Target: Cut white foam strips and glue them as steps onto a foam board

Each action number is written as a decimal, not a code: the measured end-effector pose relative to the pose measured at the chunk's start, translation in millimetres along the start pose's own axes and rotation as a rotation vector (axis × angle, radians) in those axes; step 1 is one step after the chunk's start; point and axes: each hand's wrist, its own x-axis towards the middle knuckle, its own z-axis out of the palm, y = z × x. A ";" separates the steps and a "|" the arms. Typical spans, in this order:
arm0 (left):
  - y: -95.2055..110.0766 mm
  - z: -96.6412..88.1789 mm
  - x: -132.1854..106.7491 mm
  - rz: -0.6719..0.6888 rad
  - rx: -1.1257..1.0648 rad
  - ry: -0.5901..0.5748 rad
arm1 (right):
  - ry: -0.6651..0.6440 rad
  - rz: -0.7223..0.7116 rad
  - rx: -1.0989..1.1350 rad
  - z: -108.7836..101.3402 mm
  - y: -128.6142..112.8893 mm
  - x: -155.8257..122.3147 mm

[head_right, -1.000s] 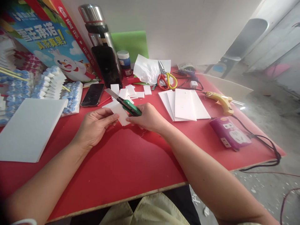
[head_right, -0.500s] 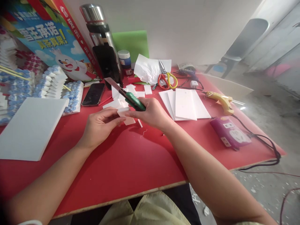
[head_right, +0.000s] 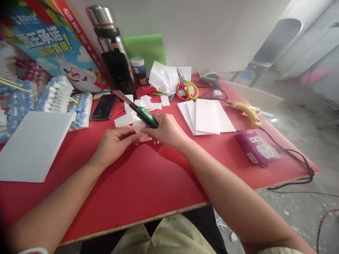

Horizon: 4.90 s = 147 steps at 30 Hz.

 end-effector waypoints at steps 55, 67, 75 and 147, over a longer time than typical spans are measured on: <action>17.0 14.3 -14.0 0.025 -0.440 0.121 | 0.016 0.351 0.760 -10.6 17.2 20.6; 12.1 17.3 -11.5 -0.025 -0.630 0.124 | 0.028 0.303 0.705 -6.9 18.9 18.4; 9.1 15.0 -9.9 -0.044 -0.606 0.103 | 0.098 0.235 0.638 -7.1 16.7 16.6; -3.5 5.1 1.8 0.374 0.788 -0.002 | 0.087 0.147 0.088 -19.6 1.5 8.4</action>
